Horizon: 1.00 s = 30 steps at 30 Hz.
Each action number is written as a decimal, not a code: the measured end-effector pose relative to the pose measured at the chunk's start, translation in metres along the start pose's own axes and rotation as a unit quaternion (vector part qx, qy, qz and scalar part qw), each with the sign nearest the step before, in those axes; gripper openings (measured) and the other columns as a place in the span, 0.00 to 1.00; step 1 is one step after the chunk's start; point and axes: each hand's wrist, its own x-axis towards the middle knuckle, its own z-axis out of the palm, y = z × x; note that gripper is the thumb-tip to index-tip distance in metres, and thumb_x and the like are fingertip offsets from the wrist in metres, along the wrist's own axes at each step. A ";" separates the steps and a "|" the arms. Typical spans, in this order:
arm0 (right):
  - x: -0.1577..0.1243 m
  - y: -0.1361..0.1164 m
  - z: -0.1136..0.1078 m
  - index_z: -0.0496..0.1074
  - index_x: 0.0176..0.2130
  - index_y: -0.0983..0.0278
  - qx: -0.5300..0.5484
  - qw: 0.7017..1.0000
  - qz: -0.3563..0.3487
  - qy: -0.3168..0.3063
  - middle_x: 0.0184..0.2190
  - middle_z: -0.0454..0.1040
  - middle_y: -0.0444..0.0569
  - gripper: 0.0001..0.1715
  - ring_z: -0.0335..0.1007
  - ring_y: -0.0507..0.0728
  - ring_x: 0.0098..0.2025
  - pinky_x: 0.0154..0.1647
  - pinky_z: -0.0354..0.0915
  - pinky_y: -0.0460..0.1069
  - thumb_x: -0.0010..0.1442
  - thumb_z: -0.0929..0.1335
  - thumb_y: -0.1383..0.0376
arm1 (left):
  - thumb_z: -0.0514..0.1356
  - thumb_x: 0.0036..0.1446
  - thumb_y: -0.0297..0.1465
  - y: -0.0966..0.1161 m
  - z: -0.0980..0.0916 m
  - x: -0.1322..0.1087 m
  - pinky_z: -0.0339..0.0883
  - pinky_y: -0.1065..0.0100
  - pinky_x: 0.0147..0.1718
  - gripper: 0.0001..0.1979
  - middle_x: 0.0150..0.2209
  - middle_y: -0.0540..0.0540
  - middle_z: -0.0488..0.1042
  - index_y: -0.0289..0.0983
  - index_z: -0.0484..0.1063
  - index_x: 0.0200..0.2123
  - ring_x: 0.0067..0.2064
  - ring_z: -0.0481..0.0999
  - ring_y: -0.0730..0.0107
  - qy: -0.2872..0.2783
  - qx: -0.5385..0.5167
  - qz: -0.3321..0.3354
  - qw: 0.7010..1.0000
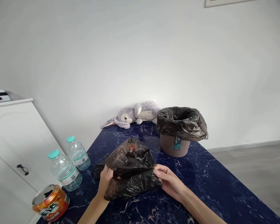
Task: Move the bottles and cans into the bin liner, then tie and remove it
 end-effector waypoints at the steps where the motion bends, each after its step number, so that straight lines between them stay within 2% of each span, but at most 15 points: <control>1: 0.000 0.000 0.000 0.83 0.33 0.61 0.002 1.000 0.001 0.001 0.27 0.73 0.42 0.19 0.63 0.48 0.28 0.34 0.57 0.46 0.51 0.84 0.52 | 0.61 0.65 0.44 -0.001 -0.005 -0.007 0.77 0.46 0.58 0.29 0.58 0.36 0.81 0.41 0.70 0.67 0.61 0.80 0.41 0.011 0.005 -0.010 1.000; 4: 0.000 0.002 0.001 0.83 0.32 0.62 0.002 1.000 0.005 -0.001 0.27 0.73 0.42 0.19 0.62 0.48 0.29 0.33 0.56 0.46 0.50 0.85 0.53 | 0.60 0.66 0.41 -0.003 -0.015 -0.015 0.81 0.50 0.50 0.28 0.55 0.37 0.83 0.40 0.68 0.67 0.56 0.83 0.43 0.022 0.015 -0.038 0.999; 7: -0.001 0.003 0.001 0.82 0.31 0.63 -0.002 1.000 0.010 -0.006 0.25 0.71 0.41 0.20 0.59 0.48 0.27 0.31 0.52 0.46 0.48 0.85 0.53 | 0.62 0.61 0.41 -0.005 -0.016 -0.010 0.83 0.55 0.44 0.22 0.47 0.39 0.86 0.40 0.78 0.56 0.49 0.86 0.44 -0.017 0.014 -0.025 0.999; 9: -0.001 0.004 0.001 0.82 0.30 0.63 -0.005 1.000 0.013 -0.011 0.23 0.69 0.40 0.21 0.57 0.48 0.26 0.30 0.50 0.46 0.47 0.86 0.53 | 0.62 0.58 0.41 -0.005 -0.012 -0.001 0.82 0.56 0.46 0.17 0.42 0.40 0.87 0.41 0.83 0.46 0.47 0.87 0.44 -0.049 0.011 -0.004 0.999; 11: -0.002 0.004 0.001 0.81 0.30 0.64 -0.007 1.000 0.014 -0.014 0.23 0.69 0.40 0.21 0.56 0.48 0.26 0.30 0.50 0.46 0.48 0.85 0.53 | 0.61 0.56 0.39 -0.003 -0.006 0.008 0.81 0.55 0.51 0.13 0.40 0.41 0.87 0.41 0.84 0.39 0.48 0.86 0.46 -0.072 0.009 0.013 0.997; 15: -0.003 0.002 0.002 0.80 0.30 0.63 -0.003 1.000 0.015 -0.012 0.25 0.70 0.40 0.21 0.58 0.48 0.27 0.32 0.54 0.46 0.49 0.85 0.53 | 0.60 0.51 0.36 0.007 -0.004 0.028 0.79 0.52 0.55 0.13 0.36 0.43 0.86 0.43 0.84 0.36 0.47 0.86 0.46 -0.061 0.015 0.008 0.998; 19: -0.001 -0.001 0.000 0.80 0.32 0.63 0.005 1.000 0.012 -0.001 0.26 0.72 0.41 0.21 0.61 0.48 0.27 0.32 0.56 0.46 0.50 0.84 0.52 | 0.58 0.55 0.33 0.026 -0.026 0.038 0.82 0.54 0.44 0.13 0.34 0.42 0.85 0.40 0.83 0.37 0.45 0.85 0.44 -0.025 0.028 -0.034 0.999; 22: -0.001 -0.003 -0.001 0.80 0.32 0.62 0.012 1.000 0.010 0.002 0.25 0.70 0.40 0.21 0.60 0.48 0.26 0.31 0.56 0.46 0.51 0.84 0.52 | 0.59 0.62 0.39 0.046 -0.053 0.035 0.82 0.59 0.37 0.13 0.36 0.41 0.84 0.39 0.81 0.37 0.42 0.86 0.47 -0.032 0.027 -0.042 0.998; 24: -0.001 -0.004 0.000 0.80 0.32 0.63 0.016 1.000 0.013 0.001 0.25 0.71 0.41 0.20 0.61 0.48 0.26 0.32 0.57 0.45 0.51 0.84 0.52 | 0.61 0.65 0.44 0.060 -0.069 0.027 0.81 0.63 0.33 0.14 0.42 0.40 0.82 0.40 0.80 0.40 0.38 0.85 0.54 -0.033 0.025 -0.030 0.999; 27: -0.001 -0.004 0.003 0.80 0.32 0.63 0.019 1.000 0.020 -0.002 0.26 0.72 0.42 0.20 0.62 0.48 0.27 0.34 0.58 0.45 0.51 0.84 0.54 | 0.62 0.66 0.46 0.078 -0.085 0.010 0.78 0.66 0.27 0.15 0.52 0.40 0.77 0.42 0.76 0.47 0.30 0.80 0.66 0.032 0.047 -0.032 0.998; 29: -0.002 -0.003 0.004 0.81 0.32 0.64 0.018 1.000 0.022 -0.004 0.26 0.72 0.42 0.20 0.62 0.48 0.27 0.33 0.57 0.45 0.51 0.84 0.54 | 0.64 0.66 0.45 0.085 -0.090 0.001 0.77 0.67 0.26 0.14 0.46 0.43 0.76 0.43 0.72 0.47 0.27 0.77 0.69 0.074 0.055 -0.035 0.995; 30: -0.002 -0.003 0.004 0.81 0.32 0.64 0.017 1.000 0.022 -0.005 0.26 0.72 0.41 0.20 0.61 0.48 0.27 0.33 0.57 0.45 0.51 0.85 0.54 | 0.65 0.66 0.44 0.086 -0.091 -0.002 0.76 0.68 0.26 0.13 0.41 0.46 0.75 0.44 0.71 0.45 0.27 0.76 0.69 0.065 0.049 -0.032 0.996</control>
